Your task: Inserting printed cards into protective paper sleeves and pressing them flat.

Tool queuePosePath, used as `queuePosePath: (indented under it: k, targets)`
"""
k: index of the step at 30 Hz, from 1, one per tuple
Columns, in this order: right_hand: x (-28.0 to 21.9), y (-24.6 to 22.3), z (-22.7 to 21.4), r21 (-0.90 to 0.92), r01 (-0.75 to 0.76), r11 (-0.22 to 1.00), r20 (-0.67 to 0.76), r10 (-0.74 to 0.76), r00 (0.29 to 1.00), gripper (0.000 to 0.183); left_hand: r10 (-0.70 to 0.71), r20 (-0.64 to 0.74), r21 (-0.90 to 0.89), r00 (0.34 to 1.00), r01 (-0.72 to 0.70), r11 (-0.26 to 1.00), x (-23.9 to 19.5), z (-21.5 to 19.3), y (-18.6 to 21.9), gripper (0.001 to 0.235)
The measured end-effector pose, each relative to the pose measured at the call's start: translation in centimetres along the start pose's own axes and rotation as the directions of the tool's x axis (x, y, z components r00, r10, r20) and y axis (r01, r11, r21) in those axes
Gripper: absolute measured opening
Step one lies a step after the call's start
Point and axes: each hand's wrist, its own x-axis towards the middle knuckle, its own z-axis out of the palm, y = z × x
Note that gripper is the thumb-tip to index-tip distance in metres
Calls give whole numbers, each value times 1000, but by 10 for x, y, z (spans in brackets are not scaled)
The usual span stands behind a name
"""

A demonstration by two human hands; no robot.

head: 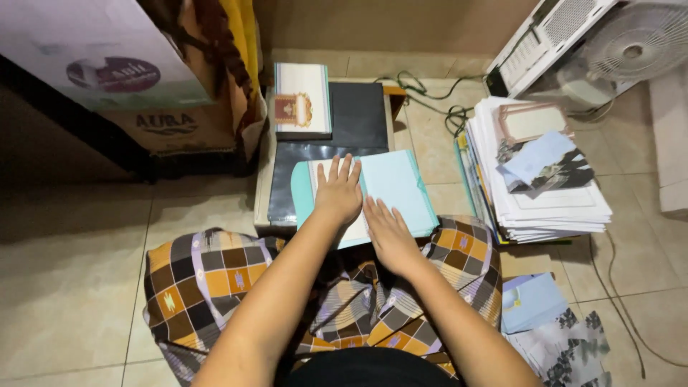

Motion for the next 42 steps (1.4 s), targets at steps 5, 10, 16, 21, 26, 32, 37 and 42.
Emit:
queuePosePath:
  k: [5, 10, 16, 21, 26, 32, 37, 42]
  targets:
    - [0, 4, 7, -31, -37, 999, 3, 37, 999, 57, 22, -59, 2, 998, -21, 1000, -13, -4, 7, 61]
    - [33, 26, 11, -18, -42, 999, -27, 42, 999, 56, 85, -12, 24, 996, -85, 996, -43, -4, 10, 63]
    - [15, 9, 6, -61, -17, 998, -45, 14, 999, 56, 127, -38, 2, 991, -127, 992, -31, 3, 2, 62]
    - [-7, -2, 7, 47, -71, 996, -13, 71, 997, 56, 98, -87, -5, 991, -99, 995, 6, 2, -5, 61]
    - [34, 18, 7, -1, -75, 997, -38, 75, 996, 56, 79, -61, -19, 995, -80, 997, -14, -1, 4, 62]
    - [69, 33, 13, -82, -7, 997, -93, -1, 996, 58, 44, -20, -38, 999, -45, 998, -51, 1, 7, 64]
    - [19, 14, 10, -62, 14, 998, -77, -18, 997, 56, 39, -53, -70, 998, -43, 997, -36, -1, 6, 63]
    - [2, 11, 11, -1, -5, 1000, -9, 5, 1000, 57, 25, -71, -39, 997, -28, 999, -33, 1, 6, 64]
